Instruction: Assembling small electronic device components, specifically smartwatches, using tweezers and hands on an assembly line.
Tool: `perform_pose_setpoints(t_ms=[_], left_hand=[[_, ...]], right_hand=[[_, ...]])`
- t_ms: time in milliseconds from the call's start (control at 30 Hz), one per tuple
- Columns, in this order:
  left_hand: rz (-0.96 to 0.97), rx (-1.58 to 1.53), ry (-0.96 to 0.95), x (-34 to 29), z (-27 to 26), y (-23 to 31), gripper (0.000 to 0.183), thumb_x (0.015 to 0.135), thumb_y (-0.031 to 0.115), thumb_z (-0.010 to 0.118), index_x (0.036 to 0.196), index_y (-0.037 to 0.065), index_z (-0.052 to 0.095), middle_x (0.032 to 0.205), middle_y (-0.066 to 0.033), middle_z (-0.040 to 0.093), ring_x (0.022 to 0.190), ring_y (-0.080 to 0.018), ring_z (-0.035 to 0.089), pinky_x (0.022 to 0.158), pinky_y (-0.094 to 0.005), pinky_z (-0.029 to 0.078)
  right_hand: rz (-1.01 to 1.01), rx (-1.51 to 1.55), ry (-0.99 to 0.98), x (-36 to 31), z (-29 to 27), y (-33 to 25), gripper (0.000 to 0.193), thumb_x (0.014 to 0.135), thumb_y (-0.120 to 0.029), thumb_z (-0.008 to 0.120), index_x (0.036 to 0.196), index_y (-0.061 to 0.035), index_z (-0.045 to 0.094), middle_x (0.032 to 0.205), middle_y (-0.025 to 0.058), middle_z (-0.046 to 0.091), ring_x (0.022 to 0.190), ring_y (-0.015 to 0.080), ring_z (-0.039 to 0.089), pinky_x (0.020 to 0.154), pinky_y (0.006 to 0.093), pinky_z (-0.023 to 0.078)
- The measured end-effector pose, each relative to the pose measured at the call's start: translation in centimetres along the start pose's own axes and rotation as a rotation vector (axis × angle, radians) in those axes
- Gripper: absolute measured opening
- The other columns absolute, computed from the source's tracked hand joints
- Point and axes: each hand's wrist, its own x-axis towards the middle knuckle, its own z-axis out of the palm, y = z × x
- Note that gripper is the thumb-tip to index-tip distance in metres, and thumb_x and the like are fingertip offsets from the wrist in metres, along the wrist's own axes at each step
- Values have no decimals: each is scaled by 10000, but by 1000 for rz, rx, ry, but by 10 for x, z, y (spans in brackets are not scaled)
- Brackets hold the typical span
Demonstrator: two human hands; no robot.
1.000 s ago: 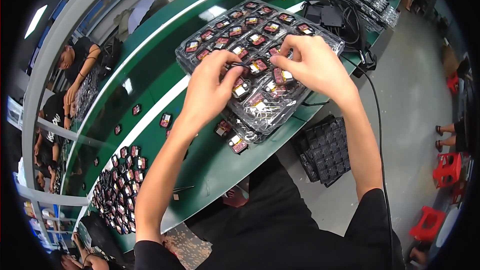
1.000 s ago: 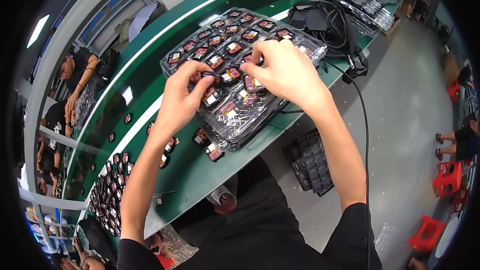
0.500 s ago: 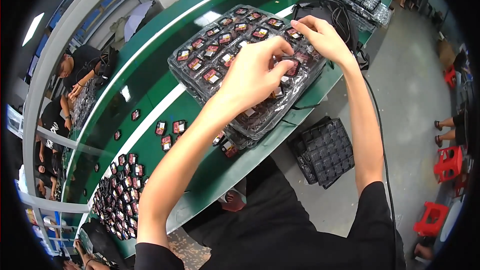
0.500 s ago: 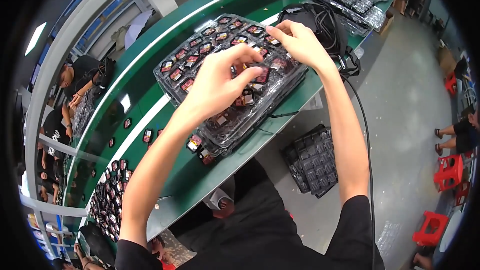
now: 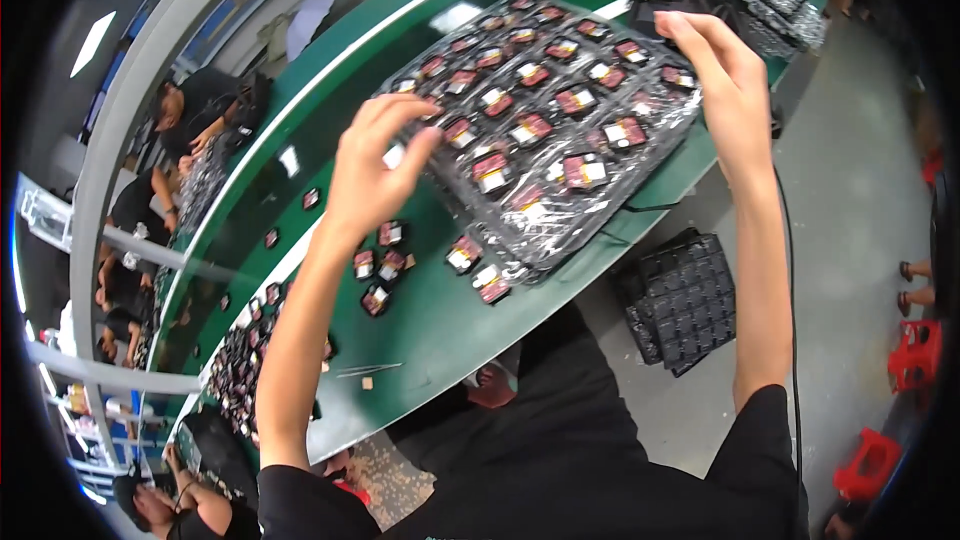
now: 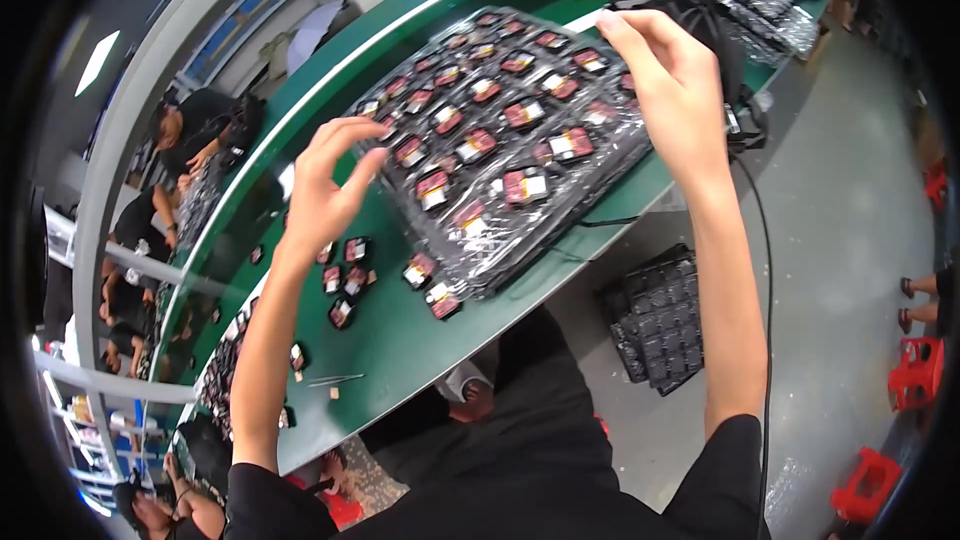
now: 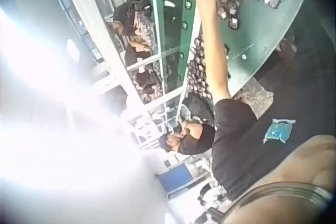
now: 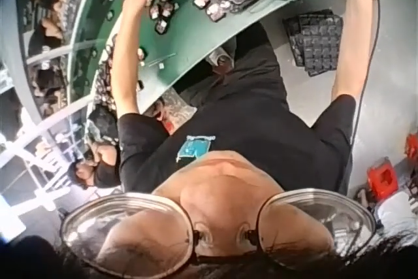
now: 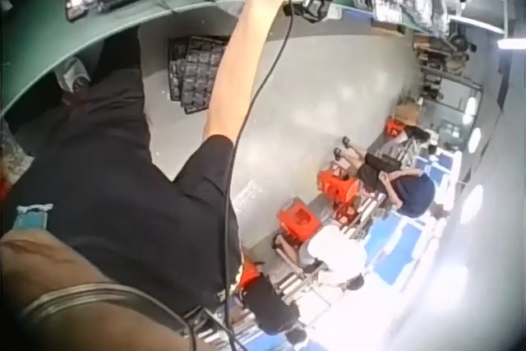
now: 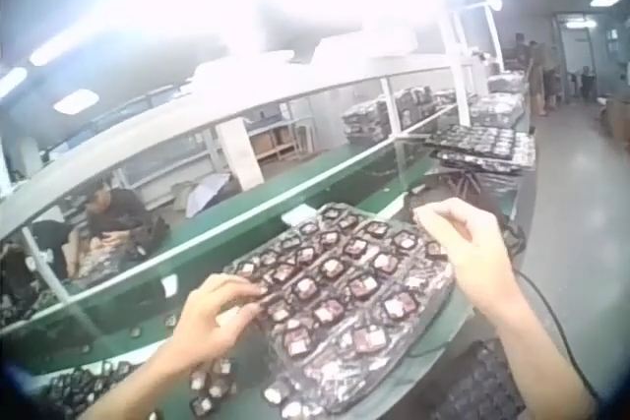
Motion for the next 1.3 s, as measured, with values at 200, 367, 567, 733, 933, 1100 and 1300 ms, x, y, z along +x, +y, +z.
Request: perform_pose_setpoints(t_ms=[200, 367, 567, 733, 933, 1100, 1300], left_hand=[[-514, 415, -160, -116, -65, -151, 520, 1040, 458, 726, 1423, 107, 716, 1479, -164, 675, 1424, -384, 586, 1191, -610, 424], [-1034, 596, -259, -146, -60, -170, 782, 1000, 686, 686, 1558, 139, 649, 1642, -184, 563, 1567, -418, 454, 1268, -731, 298], [-613, 331, -103, -176, -70, -176, 486, 1009, 429, 788, 1307, 49, 738, 1285, -198, 744, 1247, -408, 695, 1109, -455, 513], [-586, 269, -73, -169, -66, -172, 457, 1027, 380, 775, 1344, 59, 709, 1375, -201, 716, 1329, -401, 659, 1147, -477, 493], [-626, 279, -120, -146, -50, -162, 553, 1004, 428, 801, 1383, 36, 707, 1452, -183, 655, 1438, -361, 554, 1191, -463, 459], [-621, 254, -30, -156, -60, -183, 484, 959, 388, 848, 1215, -8, 740, 1242, -164, 738, 1195, -348, 698, 1068, -436, 529], [-716, 346, -64, -170, -73, -177, 461, 964, 432, 825, 1120, 15, 705, 1170, -179, 741, 1125, -371, 716, 986, -447, 549]], right_hand=[[-367, 15, -496, -126, 61, -78, 197, 1002, -130, 775, 1110, 34, 759, 1130, 175, 780, 1053, 300, 771, 991, 371, 597], [-446, -340, -846, -198, 126, -51, 655, 996, -271, 801, 1519, 42, 562, 1660, 293, 477, 1514, 435, 536, 1246, 544, 461], [-290, -593, -782, -215, 163, -21, 821, 1096, -429, 632, 1641, 133, 387, 1726, 328, 378, 1635, 436, 365, 1338, 521, 318], [-383, -609, -814, -218, 173, -17, 657, 1086, -342, 654, 1536, 122, 535, 1621, 284, 527, 1568, 405, 454, 1282, 515, 374], [-400, -548, -701, -197, 181, -11, 340, 1014, -259, 747, 1186, 17, 647, 1129, 146, 575, 1107, 320, 600, 985, 459, 526], [-408, -581, -659, -205, 188, -12, 374, 1001, -348, 793, 1044, -36, 591, 1049, 139, 555, 989, 316, 678, 785, 446, 610], [-480, -597, -689, -214, 182, -9, 405, 999, -421, 784, 956, -71, 584, 891, 69, 606, 763, 236, 716, 524, 377, 570]])
